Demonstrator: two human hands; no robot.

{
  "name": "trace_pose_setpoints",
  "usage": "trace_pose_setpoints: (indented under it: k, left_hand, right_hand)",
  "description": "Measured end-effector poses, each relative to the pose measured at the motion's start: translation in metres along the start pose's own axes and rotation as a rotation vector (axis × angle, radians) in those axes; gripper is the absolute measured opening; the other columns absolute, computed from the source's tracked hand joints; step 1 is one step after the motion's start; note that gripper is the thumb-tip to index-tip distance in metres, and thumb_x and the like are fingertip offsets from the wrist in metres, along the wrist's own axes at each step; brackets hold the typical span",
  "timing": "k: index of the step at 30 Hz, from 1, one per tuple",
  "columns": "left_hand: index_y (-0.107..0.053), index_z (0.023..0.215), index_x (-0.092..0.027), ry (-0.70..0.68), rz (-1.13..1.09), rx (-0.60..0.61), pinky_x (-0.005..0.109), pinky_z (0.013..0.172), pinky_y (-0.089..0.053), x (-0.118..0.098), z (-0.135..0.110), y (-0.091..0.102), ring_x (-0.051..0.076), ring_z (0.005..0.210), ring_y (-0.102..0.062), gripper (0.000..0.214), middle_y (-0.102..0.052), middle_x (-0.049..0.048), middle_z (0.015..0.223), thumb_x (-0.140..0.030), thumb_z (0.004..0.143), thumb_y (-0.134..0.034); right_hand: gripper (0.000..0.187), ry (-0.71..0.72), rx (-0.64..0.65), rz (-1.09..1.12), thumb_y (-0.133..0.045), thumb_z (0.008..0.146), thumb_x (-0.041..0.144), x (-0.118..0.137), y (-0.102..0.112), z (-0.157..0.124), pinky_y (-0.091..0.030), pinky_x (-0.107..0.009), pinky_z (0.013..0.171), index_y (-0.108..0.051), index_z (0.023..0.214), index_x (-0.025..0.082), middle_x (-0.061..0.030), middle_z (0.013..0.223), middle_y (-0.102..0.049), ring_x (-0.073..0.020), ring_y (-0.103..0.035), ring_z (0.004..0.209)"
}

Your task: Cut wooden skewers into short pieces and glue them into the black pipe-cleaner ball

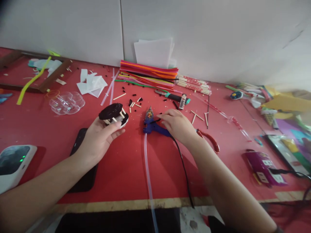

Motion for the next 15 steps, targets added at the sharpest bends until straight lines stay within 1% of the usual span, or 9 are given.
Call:
trace_pose_setpoints:
  k: [2, 4, 6, 8, 10, 12, 14, 15]
  left_hand:
    - [-0.068, 0.1, -0.022, -0.019, -0.001, -0.012, 0.028, 0.079, -0.058, -0.001, 0.0, 0.001, 0.016, 0.095, -0.062, 0.031, -0.065, 0.0019, 0.103, -0.028, 0.073, -0.082]
    - [-0.068, 0.1, -0.023, -0.026, -0.021, -0.026, 0.028, 0.078, -0.058, -0.001, 0.0, 0.003, 0.016, 0.096, -0.061, 0.03, -0.065, 0.0014, 0.104, -0.027, 0.074, -0.082]
    - [-0.068, 0.1, -0.024, -0.028, -0.049, -0.04, 0.027, 0.078, -0.057, -0.002, 0.001, 0.004, 0.016, 0.098, -0.061, 0.03, -0.065, 0.001, 0.105, -0.026, 0.074, -0.082]
    - [-0.067, 0.1, -0.024, -0.031, -0.075, -0.063, 0.028, 0.079, -0.057, -0.002, 0.001, 0.005, 0.016, 0.099, -0.061, 0.03, -0.065, 0.0007, 0.105, -0.025, 0.074, -0.081]
    - [-0.066, 0.1, -0.024, -0.034, -0.083, -0.081, 0.029, 0.081, -0.056, -0.002, 0.001, 0.006, 0.016, 0.099, -0.061, 0.03, -0.065, 0.0007, 0.105, -0.025, 0.074, -0.081]
    - [-0.065, 0.1, -0.024, -0.042, -0.073, -0.082, 0.032, 0.082, -0.055, -0.001, 0.001, 0.006, 0.017, 0.1, -0.061, 0.032, -0.065, 0.001, 0.105, -0.025, 0.073, -0.082]
    - [-0.064, 0.103, -0.024, -0.066, -0.055, -0.076, 0.034, 0.085, -0.054, -0.001, 0.001, 0.005, 0.018, 0.1, -0.062, 0.036, -0.066, 0.0011, 0.105, -0.025, 0.072, -0.083]
    - [-0.064, 0.104, -0.024, -0.076, -0.045, -0.073, 0.036, 0.088, -0.052, 0.0, 0.001, 0.005, 0.018, 0.101, -0.063, 0.039, -0.067, 0.001, 0.106, -0.024, 0.071, -0.084]
  right_hand:
    - [0.028, 0.045, 0.053, 0.018, -0.051, 0.091, 0.018, -0.001, -0.004, 0.012, -0.052, -0.036, 0.082, -0.075, 0.106, 0.022, -0.0088, 0.096, -0.071, -0.0228, -0.066, 0.09]
    - [0.024, 0.084, 0.103, 0.03, -0.054, 0.088, 0.017, -0.002, -0.003, 0.02, -0.052, -0.034, 0.081, -0.076, 0.094, 0.022, -0.0076, 0.092, -0.072, -0.0216, -0.066, 0.088]
    - [0.02, 0.105, 0.144, 0.036, -0.056, 0.085, 0.018, -0.005, 0.003, 0.025, -0.052, -0.032, 0.079, -0.075, 0.086, 0.023, -0.0055, 0.089, -0.073, -0.0205, -0.067, 0.085]
    - [0.018, 0.096, 0.17, 0.029, -0.057, 0.084, 0.019, -0.01, 0.011, 0.03, -0.051, -0.03, 0.074, -0.074, 0.082, 0.024, -0.0027, 0.084, -0.075, -0.0195, -0.068, 0.08]
    - [0.017, 0.056, 0.157, 0.005, -0.057, 0.086, 0.023, -0.018, 0.021, 0.039, -0.05, -0.031, 0.07, -0.074, 0.083, 0.024, -0.0018, 0.081, -0.076, -0.02, -0.069, 0.076]
    - [0.021, -0.001, 0.104, -0.029, -0.055, 0.089, 0.027, -0.028, 0.028, 0.052, -0.05, -0.033, 0.071, -0.075, 0.091, 0.023, -0.0043, 0.087, -0.078, -0.0228, -0.07, 0.08]
    - [0.027, -0.046, 0.045, -0.058, -0.05, 0.093, 0.028, -0.035, 0.029, 0.069, -0.05, -0.036, 0.075, -0.075, 0.097, 0.021, -0.0075, 0.095, -0.078, -0.0254, -0.069, 0.088]
    - [0.028, -0.057, 0.024, -0.068, -0.049, 0.094, 0.027, -0.037, 0.026, 0.078, -0.05, -0.037, 0.076, -0.076, 0.096, 0.021, -0.0083, 0.095, -0.078, -0.0259, -0.069, 0.089]
Point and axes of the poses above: each hand's wrist, its own z-axis towards the middle knuckle, its own y-axis out of the back of the hand, x = y × z, the point moved 7 cm from there along z, towards the middle knuckle
